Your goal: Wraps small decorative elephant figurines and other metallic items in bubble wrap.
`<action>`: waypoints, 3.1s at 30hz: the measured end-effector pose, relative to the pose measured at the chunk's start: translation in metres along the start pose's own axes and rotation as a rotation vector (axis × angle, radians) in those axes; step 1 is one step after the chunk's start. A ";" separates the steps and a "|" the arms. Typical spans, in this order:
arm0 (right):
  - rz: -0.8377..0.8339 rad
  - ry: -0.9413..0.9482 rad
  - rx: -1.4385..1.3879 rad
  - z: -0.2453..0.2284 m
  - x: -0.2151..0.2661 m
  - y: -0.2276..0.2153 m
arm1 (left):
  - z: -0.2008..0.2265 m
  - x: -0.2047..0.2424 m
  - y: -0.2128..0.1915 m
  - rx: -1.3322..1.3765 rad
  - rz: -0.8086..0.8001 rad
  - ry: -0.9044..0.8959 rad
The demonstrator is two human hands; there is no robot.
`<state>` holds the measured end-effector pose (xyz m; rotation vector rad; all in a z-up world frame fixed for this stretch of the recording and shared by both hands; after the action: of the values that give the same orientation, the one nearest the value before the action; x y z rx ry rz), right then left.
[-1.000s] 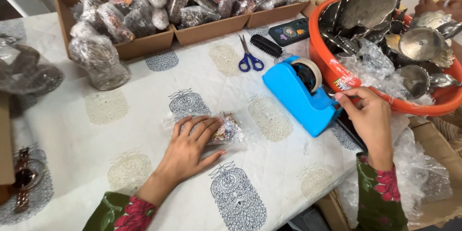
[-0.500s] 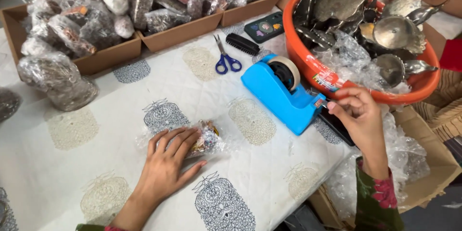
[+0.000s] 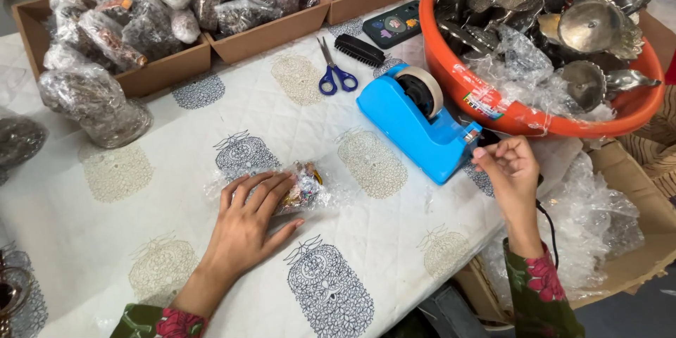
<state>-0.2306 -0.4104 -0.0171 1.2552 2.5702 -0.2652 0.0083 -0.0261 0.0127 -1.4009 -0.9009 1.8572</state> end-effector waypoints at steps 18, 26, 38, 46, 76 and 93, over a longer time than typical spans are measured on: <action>-0.980 0.277 -0.495 -0.083 -0.014 0.163 | 0.000 0.004 -0.004 0.011 -0.009 0.029; -1.140 0.009 0.046 -0.062 -0.019 0.291 | -0.012 0.011 0.007 0.072 0.070 0.067; -1.144 0.022 0.021 -0.030 -0.020 0.277 | -0.016 0.017 0.007 0.335 0.137 -0.013; -1.073 0.183 0.091 -0.016 -0.028 0.276 | -0.008 0.012 0.006 0.083 0.033 -0.003; -0.701 0.012 -0.046 -0.027 0.002 0.291 | -0.025 0.015 0.003 0.653 0.264 -0.813; -0.874 0.018 -0.052 -0.033 0.019 0.288 | -0.022 0.017 0.005 0.555 0.266 -0.861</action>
<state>-0.0182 -0.2121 -0.0051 0.0426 2.9499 -0.3377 0.0256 -0.0123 -0.0051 -0.3633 -0.4836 2.7028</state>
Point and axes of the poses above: each hand's wrist, its own x-axis away from the middle knuckle, its own y-axis out of the palm, z = x × y, the point moved 3 cm from there along -x, towards the middle knuckle, and after that the axes turned 5 degrees about y, right-handed, at the moved point
